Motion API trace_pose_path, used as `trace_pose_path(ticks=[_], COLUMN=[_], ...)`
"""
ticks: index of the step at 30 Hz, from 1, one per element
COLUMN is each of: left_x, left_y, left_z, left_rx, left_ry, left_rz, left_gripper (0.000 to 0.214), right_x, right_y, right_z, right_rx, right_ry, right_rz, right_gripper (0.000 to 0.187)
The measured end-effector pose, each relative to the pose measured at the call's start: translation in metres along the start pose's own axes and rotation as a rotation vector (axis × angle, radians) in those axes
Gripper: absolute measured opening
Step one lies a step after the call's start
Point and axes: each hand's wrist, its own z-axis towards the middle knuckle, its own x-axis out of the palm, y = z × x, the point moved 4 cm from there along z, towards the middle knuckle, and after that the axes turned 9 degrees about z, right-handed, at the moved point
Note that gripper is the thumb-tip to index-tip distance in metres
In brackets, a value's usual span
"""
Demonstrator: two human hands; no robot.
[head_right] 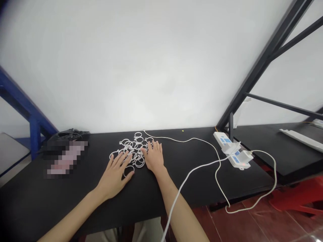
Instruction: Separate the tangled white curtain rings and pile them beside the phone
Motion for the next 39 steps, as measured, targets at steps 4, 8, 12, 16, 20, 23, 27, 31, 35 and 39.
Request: trace_pose_path(ticks=[4, 8, 12, 16, 20, 23, 27, 31, 35, 39], left_x=[0.011, 0.02, 0.022, 0.022, 0.024, 0.028, 0.036, 0.032, 0.009, -0.011], left_y=[0.026, 0.044, 0.052, 0.064, 0.072, 0.07, 0.065, 0.067, 0.076, 0.08], left_z=[0.015, 0.027, 0.038, 0.057, 0.094, 0.125, 0.146, 0.142, 0.123, 0.083], left_rx=[-0.154, -0.172, -0.145, -0.159, -0.126, -0.016, 0.066, 0.067, 0.042, -0.063], left_ry=[0.025, 0.118, 0.067, 0.047, 0.15, 0.227, 0.315, 0.321, 0.272, 0.177], left_rz=[0.023, -0.044, -0.108, -0.174, -0.218, -0.246, -0.261, -0.248, -0.234, -0.204], left_gripper=[0.071, 0.074, 0.068, 0.068, 0.071, 0.069, 0.072, 0.068, 0.062, 0.066], right_x=[0.004, 0.005, 0.001, 0.003, 0.008, 0.01, 0.009, 0.005, 0.0, -0.005], right_y=[-0.001, 0.0, 0.003, 0.004, 0.001, -0.001, -0.002, -0.005, -0.007, -0.008], right_z=[-0.001, -0.002, -0.004, -0.004, -0.002, -0.001, 0.0, 0.001, 0.002, 0.0], right_rx=[-0.009, -0.009, -0.043, -0.068, -0.055, -0.052, -0.044, -0.026, -0.02, -0.012], right_ry=[-0.02, -0.034, -0.047, 0.039, 0.092, 0.079, 0.026, -0.069, -0.132, -0.144], right_rz=[0.012, 0.025, 0.042, 0.066, 0.077, 0.076, 0.09, 0.102, 0.144, 0.197], right_gripper=[0.057, 0.056, 0.065, 0.077, 0.081, 0.08, 0.073, 0.055, 0.042, 0.033])
